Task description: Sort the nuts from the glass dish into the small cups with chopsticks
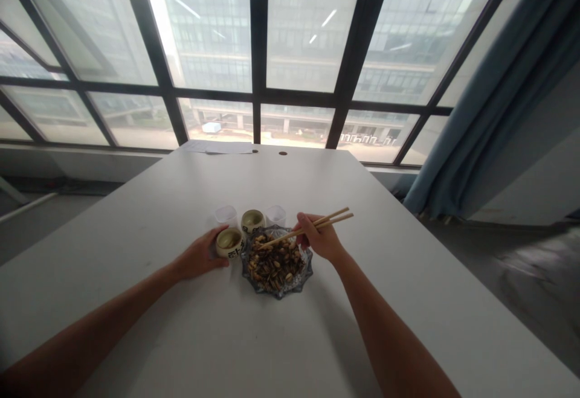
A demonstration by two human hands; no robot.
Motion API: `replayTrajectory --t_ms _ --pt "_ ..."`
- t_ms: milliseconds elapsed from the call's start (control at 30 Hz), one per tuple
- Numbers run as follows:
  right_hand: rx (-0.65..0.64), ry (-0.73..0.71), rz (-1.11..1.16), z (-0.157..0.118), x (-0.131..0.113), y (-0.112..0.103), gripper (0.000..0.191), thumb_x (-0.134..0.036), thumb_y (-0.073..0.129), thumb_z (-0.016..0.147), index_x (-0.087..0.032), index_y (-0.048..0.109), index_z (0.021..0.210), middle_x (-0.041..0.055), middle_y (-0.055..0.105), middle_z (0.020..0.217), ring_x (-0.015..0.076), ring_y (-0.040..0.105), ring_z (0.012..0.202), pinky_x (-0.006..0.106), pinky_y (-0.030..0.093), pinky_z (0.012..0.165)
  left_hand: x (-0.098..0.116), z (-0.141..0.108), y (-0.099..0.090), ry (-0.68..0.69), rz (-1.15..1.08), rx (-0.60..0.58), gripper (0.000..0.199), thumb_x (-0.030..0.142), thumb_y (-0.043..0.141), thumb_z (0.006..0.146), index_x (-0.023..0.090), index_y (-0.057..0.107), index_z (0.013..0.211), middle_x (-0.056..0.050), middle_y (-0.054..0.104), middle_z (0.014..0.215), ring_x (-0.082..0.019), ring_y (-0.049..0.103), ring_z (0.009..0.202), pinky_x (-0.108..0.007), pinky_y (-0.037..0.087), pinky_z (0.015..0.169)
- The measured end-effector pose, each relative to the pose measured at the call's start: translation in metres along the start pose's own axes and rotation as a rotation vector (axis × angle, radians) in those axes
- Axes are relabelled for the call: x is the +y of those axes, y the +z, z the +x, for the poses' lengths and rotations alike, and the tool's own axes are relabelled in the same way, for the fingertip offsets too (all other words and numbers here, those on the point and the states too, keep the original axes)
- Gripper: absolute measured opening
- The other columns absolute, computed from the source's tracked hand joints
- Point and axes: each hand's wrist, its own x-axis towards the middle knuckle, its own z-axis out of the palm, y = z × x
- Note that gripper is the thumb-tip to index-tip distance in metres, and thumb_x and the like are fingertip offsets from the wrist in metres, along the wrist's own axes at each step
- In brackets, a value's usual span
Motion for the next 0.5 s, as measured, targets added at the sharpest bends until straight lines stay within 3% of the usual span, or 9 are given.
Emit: replayTrajectory --t_ms 200,333,500 --pt "0.151 0.118 0.220 0.014 0.019 -0.013 0.056 -0.070 0.069 0.070 -0.015 0.063 0.059 0.0029 0.058 0.041 0.0096 0.046 0.029 0.020 0.035 0.028 0.006 0.000 0.002 0.040 0.027 0.049 0.080 0.049 0.079 0.069 0.021 0.047 0.137 -0.014 0.060 0.134 -0.031 0.059 0.123 -0.045 0.049 0.105" --pt "0.163 0.255 0.307 0.019 0.031 -0.019 0.048 -0.060 0.071 0.074 -0.016 0.061 0.060 0.0023 0.056 0.041 0.0093 0.044 0.029 0.020 0.033 0.027 0.007 0.000 0.000 0.091 0.045 0.061 0.075 0.047 0.080 0.069 0.022 0.050 0.133 -0.014 0.060 0.134 -0.031 0.059 0.123 -0.045 0.050 0.105" --pt "0.178 0.291 0.335 0.019 0.033 -0.019 0.046 -0.058 0.071 0.075 -0.016 0.060 0.059 0.0016 0.056 0.041 0.0091 0.044 0.029 0.020 0.033 0.027 0.006 0.000 0.001 0.090 0.061 0.078 0.075 0.047 0.080 0.069 0.023 0.050 0.133 -0.014 0.061 0.133 -0.031 0.059 0.123 -0.045 0.050 0.105"
